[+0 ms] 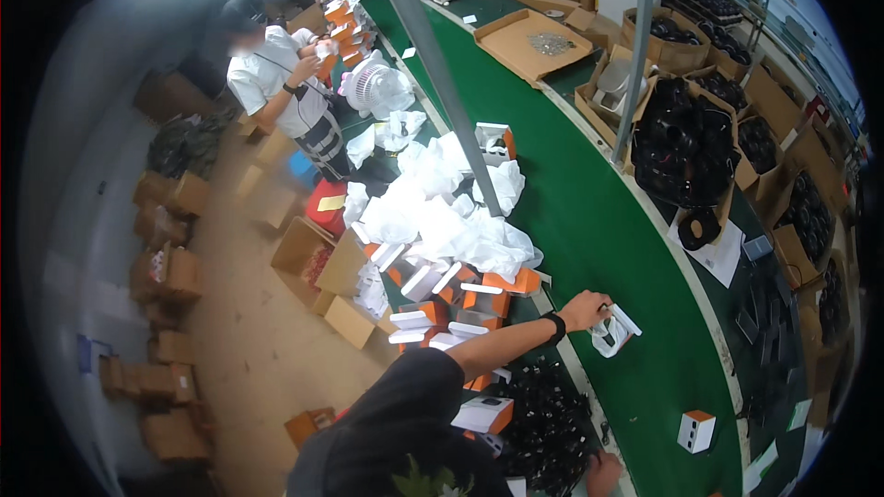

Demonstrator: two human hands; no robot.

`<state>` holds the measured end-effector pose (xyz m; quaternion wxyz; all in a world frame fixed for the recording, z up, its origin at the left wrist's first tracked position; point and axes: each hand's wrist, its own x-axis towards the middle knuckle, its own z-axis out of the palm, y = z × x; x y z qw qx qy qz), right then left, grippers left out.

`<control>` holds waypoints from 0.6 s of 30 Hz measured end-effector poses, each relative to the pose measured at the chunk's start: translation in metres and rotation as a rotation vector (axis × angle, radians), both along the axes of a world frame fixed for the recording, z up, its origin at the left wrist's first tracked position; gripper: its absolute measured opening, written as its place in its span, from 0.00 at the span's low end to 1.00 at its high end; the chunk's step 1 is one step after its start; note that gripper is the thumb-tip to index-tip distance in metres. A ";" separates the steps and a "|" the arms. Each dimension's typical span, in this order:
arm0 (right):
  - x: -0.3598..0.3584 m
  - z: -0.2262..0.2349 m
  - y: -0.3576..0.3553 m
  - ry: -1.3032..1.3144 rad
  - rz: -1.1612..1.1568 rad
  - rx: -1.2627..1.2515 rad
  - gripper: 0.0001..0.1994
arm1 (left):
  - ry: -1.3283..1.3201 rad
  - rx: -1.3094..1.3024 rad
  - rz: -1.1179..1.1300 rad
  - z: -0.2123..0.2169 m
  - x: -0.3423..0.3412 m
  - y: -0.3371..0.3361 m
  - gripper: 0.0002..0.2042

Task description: Packing electronic components or chargers into small white and orange boxes on an assembly line.

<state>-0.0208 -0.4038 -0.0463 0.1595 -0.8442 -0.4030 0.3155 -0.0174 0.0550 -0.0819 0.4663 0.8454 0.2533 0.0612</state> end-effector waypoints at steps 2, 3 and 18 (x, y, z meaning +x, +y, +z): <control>0.013 -0.001 -0.013 -0.013 -0.137 0.053 0.18 | 0.075 0.028 -0.036 0.005 0.010 -0.020 0.16; 0.018 0.007 0.001 -0.049 -0.222 0.159 0.14 | 0.096 0.012 -0.008 0.005 0.013 -0.026 0.16; 0.077 -0.020 0.227 -0.650 -0.261 0.596 0.08 | 0.029 0.014 -0.116 -0.019 0.015 -0.020 0.21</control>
